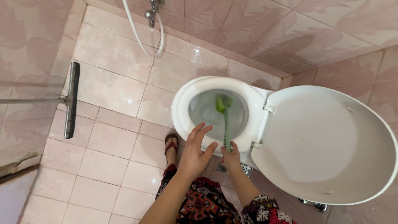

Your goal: The person scrubs the inside of a toilet bowl with a green toilet brush, then rinses the bowl and seat using a handheld bidet sprayer. The person closes the toilet lid at the end.

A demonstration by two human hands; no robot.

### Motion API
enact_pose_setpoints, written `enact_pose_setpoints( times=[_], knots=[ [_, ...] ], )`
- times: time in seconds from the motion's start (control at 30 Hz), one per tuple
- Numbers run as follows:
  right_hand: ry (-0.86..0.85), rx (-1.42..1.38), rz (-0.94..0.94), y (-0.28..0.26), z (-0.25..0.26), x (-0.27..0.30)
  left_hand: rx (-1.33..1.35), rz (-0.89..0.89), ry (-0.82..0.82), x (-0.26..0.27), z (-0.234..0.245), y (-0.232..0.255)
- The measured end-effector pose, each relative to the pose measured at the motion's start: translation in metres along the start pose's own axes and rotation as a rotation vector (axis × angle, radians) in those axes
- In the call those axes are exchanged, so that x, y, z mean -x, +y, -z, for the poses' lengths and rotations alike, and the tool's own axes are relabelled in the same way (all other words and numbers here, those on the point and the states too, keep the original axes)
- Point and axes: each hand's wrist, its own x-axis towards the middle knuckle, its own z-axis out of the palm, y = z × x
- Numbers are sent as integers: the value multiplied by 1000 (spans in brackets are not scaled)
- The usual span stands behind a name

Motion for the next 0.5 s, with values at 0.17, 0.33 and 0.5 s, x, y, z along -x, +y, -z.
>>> enact_pose_setpoints(
  times=[0.17, 0.33, 0.5],
  knots=[
    [-95, 264, 792, 44, -41, -23, 18, -34, 35, -6, 2, -3],
    [-32, -107, 29, 25, 0, -38, -21, -66, 58, -13, 6, -6],
    [-110, 86, 113, -4, -31, 4, -49, -124, 87, -21, 9, -13]
  ],
)
